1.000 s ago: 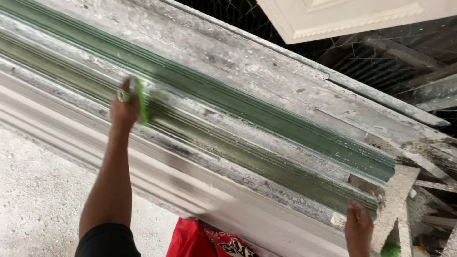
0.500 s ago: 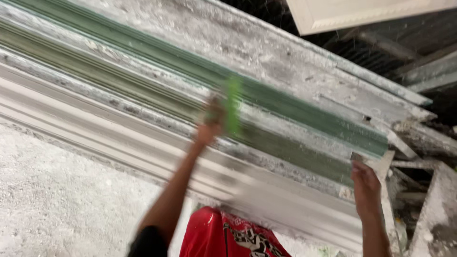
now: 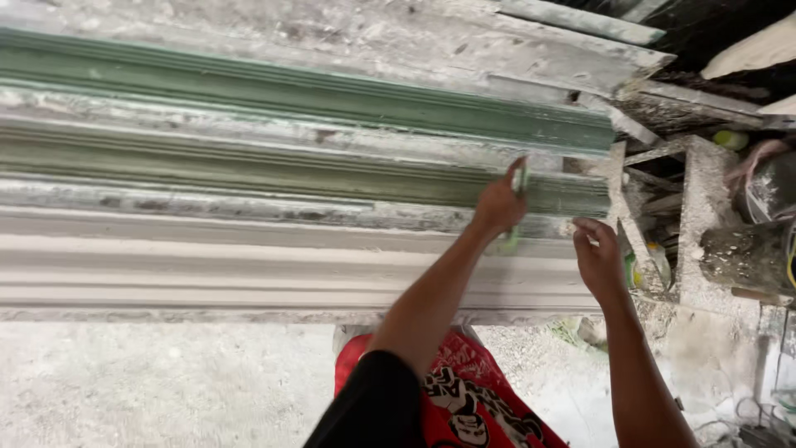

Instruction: The person scrubs green rubber mold strips with a brush, applies liquid from a can onto the mold pieces with a paintbrush, then carries a bowl to a water tap, fills a pink cup with water, and scoops white plaster powder from a bag into the bowl.

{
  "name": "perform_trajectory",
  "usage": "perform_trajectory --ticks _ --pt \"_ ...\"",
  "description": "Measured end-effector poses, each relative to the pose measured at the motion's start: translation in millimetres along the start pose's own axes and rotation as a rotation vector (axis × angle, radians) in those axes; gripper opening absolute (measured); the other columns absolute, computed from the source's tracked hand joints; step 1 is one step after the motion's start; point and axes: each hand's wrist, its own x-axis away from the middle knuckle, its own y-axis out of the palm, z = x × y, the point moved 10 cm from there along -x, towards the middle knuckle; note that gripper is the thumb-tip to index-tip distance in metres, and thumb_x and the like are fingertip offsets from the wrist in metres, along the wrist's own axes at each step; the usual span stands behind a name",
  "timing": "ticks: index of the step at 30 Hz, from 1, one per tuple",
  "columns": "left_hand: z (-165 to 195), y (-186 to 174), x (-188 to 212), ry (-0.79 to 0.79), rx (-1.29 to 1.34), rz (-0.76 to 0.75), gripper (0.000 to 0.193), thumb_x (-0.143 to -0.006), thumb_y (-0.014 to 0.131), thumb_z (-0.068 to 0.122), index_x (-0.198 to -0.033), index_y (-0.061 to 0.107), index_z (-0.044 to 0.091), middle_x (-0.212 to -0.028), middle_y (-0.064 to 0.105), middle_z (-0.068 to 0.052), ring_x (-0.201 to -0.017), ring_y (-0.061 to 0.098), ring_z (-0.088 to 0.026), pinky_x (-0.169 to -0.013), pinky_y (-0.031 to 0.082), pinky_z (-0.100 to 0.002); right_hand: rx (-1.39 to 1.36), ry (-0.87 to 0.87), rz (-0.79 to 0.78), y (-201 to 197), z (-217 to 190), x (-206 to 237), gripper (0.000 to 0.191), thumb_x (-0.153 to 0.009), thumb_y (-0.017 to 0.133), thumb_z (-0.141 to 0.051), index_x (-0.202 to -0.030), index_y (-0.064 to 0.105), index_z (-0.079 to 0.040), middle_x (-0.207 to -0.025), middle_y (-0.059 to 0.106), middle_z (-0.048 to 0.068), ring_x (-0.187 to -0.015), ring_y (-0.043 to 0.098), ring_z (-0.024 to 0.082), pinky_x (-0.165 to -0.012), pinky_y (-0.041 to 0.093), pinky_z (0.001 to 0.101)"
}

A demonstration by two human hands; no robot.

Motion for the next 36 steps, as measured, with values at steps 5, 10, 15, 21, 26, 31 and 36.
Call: perform_trajectory --ticks 5,10,15,21,26,31,36 --pt "-13.2 -193.6 50.3 0.197 -0.266 0.567 0.052 -0.109 0.048 0.034 -0.159 0.041 0.021 -0.128 0.073 -0.012 -0.054 0.057 -0.015 -0.044 0.044 -0.032 -0.093 0.226 0.095 -61.7 49.4 38.2 0.036 -0.107 0.057 -0.024 -0.137 0.063 -0.005 -0.122 0.069 0.017 -0.107 0.065 0.026 -0.089 0.052 0.034" --pt "-107.5 -248.4 86.1 -0.186 -0.316 0.737 0.068 -0.092 0.071 0.044 -0.144 0.048 0.006 -0.097 0.072 -0.01 -0.063 0.062 -0.01 -0.048 0.053 -0.025 -0.038 0.378 0.07 -99.6 146.1 49.8 0.037 -0.108 0.053 -0.03 -0.136 0.061 -0.007 -0.133 0.064 0.015 -0.108 0.065 0.023 -0.087 0.057 0.0362" --pt "-49.4 69.2 -23.1 -0.214 -0.371 0.264 0.053 -0.099 0.071 0.027 -0.148 0.054 0.014 -0.109 0.075 -0.015 -0.097 0.073 -0.032 -0.1 0.051 -0.053 0.098 -0.027 -0.181 -52.0 150.6 -38.7 0.047 -0.098 0.057 -0.038 -0.134 0.06 -0.007 -0.138 0.055 0.019 -0.106 0.066 0.022 -0.074 0.064 0.0329" --pt "55.8 278.8 -78.9 -0.063 -0.076 -0.136 0.062 -0.111 0.049 0.023 -0.165 0.021 0.031 -0.157 0.047 -0.02 -0.07 0.074 -0.032 -0.052 0.059 -0.035 -0.694 0.754 -0.163 -28.0 195.1 -87.2 0.087 -0.109 0.029 -0.074 -0.16 0.033 -0.003 -0.16 0.031 0.034 -0.139 0.037 0.054 -0.096 0.049 0.0624" --pt "53.2 81.7 -57.7 0.512 0.244 0.318 0.029 -0.113 0.054 0.02 -0.141 0.058 0.027 -0.174 0.026 -0.008 -0.154 0.044 -0.026 -0.08 0.065 -0.023 -0.603 0.658 -0.07 -87.1 242.1 -83.7 0.086 -0.097 0.033 -0.07 -0.166 0.014 -0.021 -0.168 0.025 0.019 -0.145 0.04 0.042 -0.103 0.052 0.0577" --pt "-11.7 -221.4 21.6 0.533 0.597 0.712 0.064 -0.111 0.06 0.022 -0.162 0.023 0.018 -0.152 0.047 -0.014 -0.13 0.059 -0.023 -0.109 0.057 -0.05 -0.634 0.831 -0.021 -117.6 338.3 -27.1 0.08 -0.099 0.041 -0.059 -0.165 0.016 -0.021 -0.172 0.02 0.012 -0.147 0.039 0.04 -0.104 0.047 0.0615" --pt "-40.4 -183.0 13.4 -0.056 -0.084 0.949 0.07 -0.106 0.058 0.034 -0.163 0.021 0.017 -0.128 0.058 -0.014 -0.098 0.064 -0.017 -0.078 0.057 -0.037 -0.498 0.84 -0.078 -117.6 353.5 -26.0 0.082 -0.101 0.037 -0.06 -0.167 0.017 -0.016 -0.171 0.022 0.018 -0.146 0.038 0.045 -0.101 0.049 0.0655"
